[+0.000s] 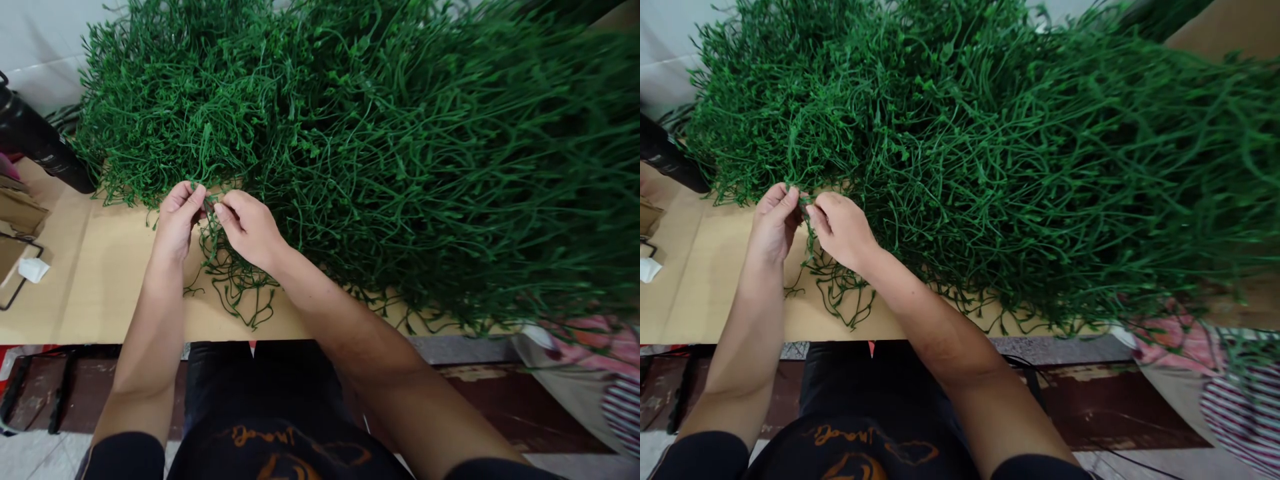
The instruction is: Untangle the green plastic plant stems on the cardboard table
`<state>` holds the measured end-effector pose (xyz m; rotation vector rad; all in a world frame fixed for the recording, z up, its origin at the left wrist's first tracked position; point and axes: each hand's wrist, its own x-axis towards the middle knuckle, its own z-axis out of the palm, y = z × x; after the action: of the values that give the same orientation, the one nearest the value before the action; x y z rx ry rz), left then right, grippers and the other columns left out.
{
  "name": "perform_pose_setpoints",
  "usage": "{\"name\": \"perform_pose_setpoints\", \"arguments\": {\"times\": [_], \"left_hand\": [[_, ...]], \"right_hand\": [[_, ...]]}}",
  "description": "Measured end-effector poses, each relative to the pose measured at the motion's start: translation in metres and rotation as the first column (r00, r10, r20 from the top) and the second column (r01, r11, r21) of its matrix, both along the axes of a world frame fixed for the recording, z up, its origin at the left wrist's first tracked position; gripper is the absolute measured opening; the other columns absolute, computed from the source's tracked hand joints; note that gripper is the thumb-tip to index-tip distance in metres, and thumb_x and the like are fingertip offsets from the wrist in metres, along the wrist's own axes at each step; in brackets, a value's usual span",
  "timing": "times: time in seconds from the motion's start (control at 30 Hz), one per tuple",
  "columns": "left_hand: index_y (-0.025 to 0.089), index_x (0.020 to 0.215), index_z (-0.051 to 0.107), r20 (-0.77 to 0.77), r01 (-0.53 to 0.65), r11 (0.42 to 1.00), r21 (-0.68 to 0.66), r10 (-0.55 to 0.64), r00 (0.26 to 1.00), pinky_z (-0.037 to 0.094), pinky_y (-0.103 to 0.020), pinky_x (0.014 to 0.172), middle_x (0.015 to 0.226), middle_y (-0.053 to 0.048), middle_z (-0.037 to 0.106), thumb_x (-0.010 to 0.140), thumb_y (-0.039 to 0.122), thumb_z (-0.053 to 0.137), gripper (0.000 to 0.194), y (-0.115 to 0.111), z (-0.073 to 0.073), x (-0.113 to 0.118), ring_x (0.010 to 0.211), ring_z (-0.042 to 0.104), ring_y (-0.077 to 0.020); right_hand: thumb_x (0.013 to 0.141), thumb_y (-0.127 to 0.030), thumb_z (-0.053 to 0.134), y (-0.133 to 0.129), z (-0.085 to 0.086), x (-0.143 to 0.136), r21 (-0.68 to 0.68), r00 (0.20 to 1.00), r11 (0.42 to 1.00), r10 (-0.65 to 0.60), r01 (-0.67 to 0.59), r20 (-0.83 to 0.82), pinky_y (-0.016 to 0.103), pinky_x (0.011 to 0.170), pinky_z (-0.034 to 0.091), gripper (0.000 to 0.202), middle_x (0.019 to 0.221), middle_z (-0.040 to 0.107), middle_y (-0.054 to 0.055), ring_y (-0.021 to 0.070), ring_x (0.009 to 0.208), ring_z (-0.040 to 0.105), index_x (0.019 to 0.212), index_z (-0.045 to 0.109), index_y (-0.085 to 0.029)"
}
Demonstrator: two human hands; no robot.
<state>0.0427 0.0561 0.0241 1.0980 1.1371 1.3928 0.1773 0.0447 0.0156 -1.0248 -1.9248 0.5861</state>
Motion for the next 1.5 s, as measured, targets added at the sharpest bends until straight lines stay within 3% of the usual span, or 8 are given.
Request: {"name": "perform_pose_setpoints", "arguments": {"times": [0.27,0.43,0.53,0.9,1.07,1.23,1.4,1.5], "left_hand": [[0.019,0.069,0.045,0.041,-0.049,0.998,0.05,0.047,0.998,0.037,-0.016,0.052,0.064,0.004,0.052,0.082,0.019,0.061,0.021,-0.001,0.001,0.012,0.053,0.045,-0.0044],[0.02,0.07,0.039,-0.016,-0.206,0.977,0.046,0.207,0.978,0.031,-0.018,0.047,0.061,0.006,0.047,0.081,0.035,0.065,0.031,0.009,-0.003,0.006,0.048,0.04,-0.0042],[0.02,0.07,0.039,-0.031,-0.221,0.974,0.045,0.222,0.975,0.029,-0.019,0.046,0.061,0.006,0.047,0.079,0.039,0.066,0.034,0.011,-0.004,0.002,0.046,0.04,-0.0042],[0.02,0.069,0.039,0.044,-0.316,0.947,-0.052,0.318,0.947,0.027,-0.015,0.041,0.057,0.007,0.047,0.085,0.015,0.056,0.024,0.008,0.003,0.014,0.042,0.036,-0.0026],[0.018,0.066,0.043,0.049,-0.21,0.972,-0.106,0.216,0.975,0.025,-0.015,0.038,0.053,0.006,0.048,0.087,0.012,0.051,0.023,0.007,0.006,0.006,0.04,0.036,-0.0029],[0.017,0.064,0.045,0.01,-0.046,0.991,-0.123,0.047,0.999,0.023,-0.015,0.037,0.05,0.005,0.048,0.084,0.018,0.059,0.025,0.002,0.006,-0.007,0.037,0.031,-0.0022],[0.018,0.065,0.044,-0.01,-0.135,0.99,-0.049,0.134,0.991,0.02,-0.016,0.035,0.051,0.007,0.048,0.079,0.028,0.067,0.028,0.005,0.007,-0.017,0.036,0.03,-0.0017],[0.019,0.063,0.043,0.02,-0.211,0.977,-0.038,0.211,0.977,0.02,-0.017,0.034,0.05,0.007,0.049,0.077,0.032,0.069,0.033,0.007,0.008,-0.024,0.036,0.03,-0.0016]], "right_hand": [[0.087,-0.024,0.037,-0.013,0.005,-0.01,-0.054,0.998,0.998,-0.015,0.012,-0.057,0.026,0.059,0.027,0.032,0.056,0.032,-0.003,0.0089,0.055,0.031,0.058,0.023,-0.021],[0.086,-0.022,0.039,-0.02,0.006,-0.011,-0.01,0.998,0.999,0.053,-0.053,0.017,0.026,0.059,0.027,0.034,0.055,0.033,-0.003,0.0085,0.055,0.032,0.057,0.022,-0.021],[0.086,-0.021,0.039,-0.021,0.007,-0.01,0.005,0.996,0.997,0.071,-0.071,0.053,0.025,0.058,0.027,0.035,0.054,0.033,-0.003,0.0078,0.054,0.031,0.055,0.023,-0.021],[0.081,-0.021,0.04,-0.021,0.004,-0.01,0.04,0.987,0.987,0.158,-0.158,0.006,0.026,0.057,0.026,0.032,0.053,0.03,-0.003,0.0083,0.053,0.028,0.055,0.021,-0.021],[0.087,-0.025,0.039,-0.018,0.004,-0.006,-0.019,0.96,0.984,0.167,-0.176,-0.224,0.025,0.055,0.027,0.036,0.053,0.026,-0.005,0.0069,0.052,0.028,0.055,0.021,-0.021],[0.086,-0.051,0.046,-0.006,0.0,0.0,-0.155,0.819,0.966,0.084,-0.206,-0.567,0.023,0.048,0.024,0.049,0.052,0.019,-0.007,0.0054,0.049,0.022,0.055,0.022,-0.021],[0.076,-0.059,0.058,0.002,0.003,0.008,-0.223,0.643,0.945,-0.018,-0.239,-0.766,0.021,0.04,0.015,0.057,0.052,0.014,-0.008,0.0037,0.043,0.016,0.056,0.021,-0.021],[0.079,-0.058,0.056,0.005,0.006,0.016,-0.2,0.656,0.963,-0.034,-0.181,-0.754,0.021,0.04,0.016,0.056,0.052,0.014,-0.007,0.0041,0.043,0.016,0.056,0.021,-0.021]]}}
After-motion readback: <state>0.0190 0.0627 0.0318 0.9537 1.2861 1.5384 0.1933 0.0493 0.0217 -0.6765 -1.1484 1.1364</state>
